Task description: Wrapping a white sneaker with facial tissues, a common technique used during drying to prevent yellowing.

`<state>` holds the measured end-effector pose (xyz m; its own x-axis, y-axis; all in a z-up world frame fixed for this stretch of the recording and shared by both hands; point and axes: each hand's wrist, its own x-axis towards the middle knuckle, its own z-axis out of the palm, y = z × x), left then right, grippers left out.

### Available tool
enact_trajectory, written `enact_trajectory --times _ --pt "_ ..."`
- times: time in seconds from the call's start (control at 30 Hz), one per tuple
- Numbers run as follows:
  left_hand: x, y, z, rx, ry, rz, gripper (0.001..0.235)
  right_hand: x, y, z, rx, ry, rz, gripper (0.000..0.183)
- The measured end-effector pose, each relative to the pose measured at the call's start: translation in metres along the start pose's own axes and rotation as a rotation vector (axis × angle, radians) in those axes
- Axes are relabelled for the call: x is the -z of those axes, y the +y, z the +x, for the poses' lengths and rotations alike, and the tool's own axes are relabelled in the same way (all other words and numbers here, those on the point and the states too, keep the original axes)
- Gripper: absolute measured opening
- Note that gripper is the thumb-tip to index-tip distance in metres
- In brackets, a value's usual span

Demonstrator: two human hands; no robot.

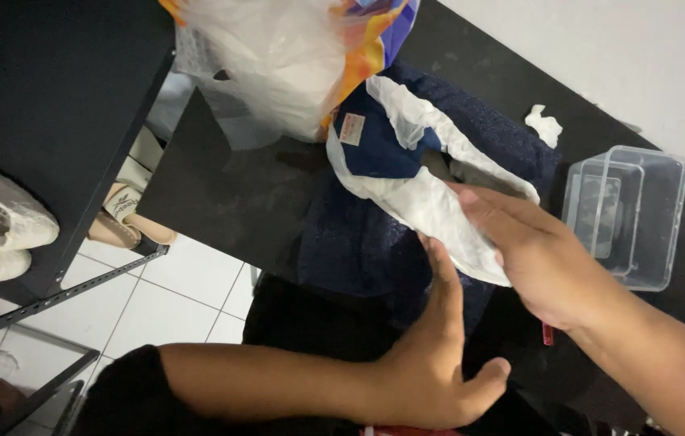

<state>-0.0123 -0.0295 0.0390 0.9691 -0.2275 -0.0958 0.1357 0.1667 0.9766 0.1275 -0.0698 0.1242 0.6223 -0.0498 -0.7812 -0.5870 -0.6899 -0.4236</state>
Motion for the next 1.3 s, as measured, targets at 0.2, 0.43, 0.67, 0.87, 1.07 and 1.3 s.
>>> enact_trajectory --times 0.2,0.43,0.67,0.87,1.07,1.3 --pt "-0.005 0.008 0.012 -0.102 0.012 -0.142 0.108 0.001 0.008 -0.001 0.16 -0.077 -0.098 0.054" --pt "0.003 0.004 0.01 -0.17 -0.033 -0.086 0.111 0.006 0.02 0.008 0.32 -0.008 -0.26 0.055" --pt "0.038 0.004 -0.004 0.114 0.122 0.168 0.081 0.025 0.027 -0.007 0.837 0.056 -0.556 0.048" --pt "0.077 0.019 0.01 -0.096 0.3 0.611 0.04 0.067 0.036 0.009 1.156 0.374 -0.765 0.027" --pt "0.075 0.022 0.05 -0.154 0.123 0.873 0.048 0.08 0.023 0.032 0.933 0.311 -0.874 0.049" --pt "0.066 0.018 0.059 -0.204 0.114 0.731 0.025 0.094 0.028 0.056 1.22 0.128 -0.812 0.022"
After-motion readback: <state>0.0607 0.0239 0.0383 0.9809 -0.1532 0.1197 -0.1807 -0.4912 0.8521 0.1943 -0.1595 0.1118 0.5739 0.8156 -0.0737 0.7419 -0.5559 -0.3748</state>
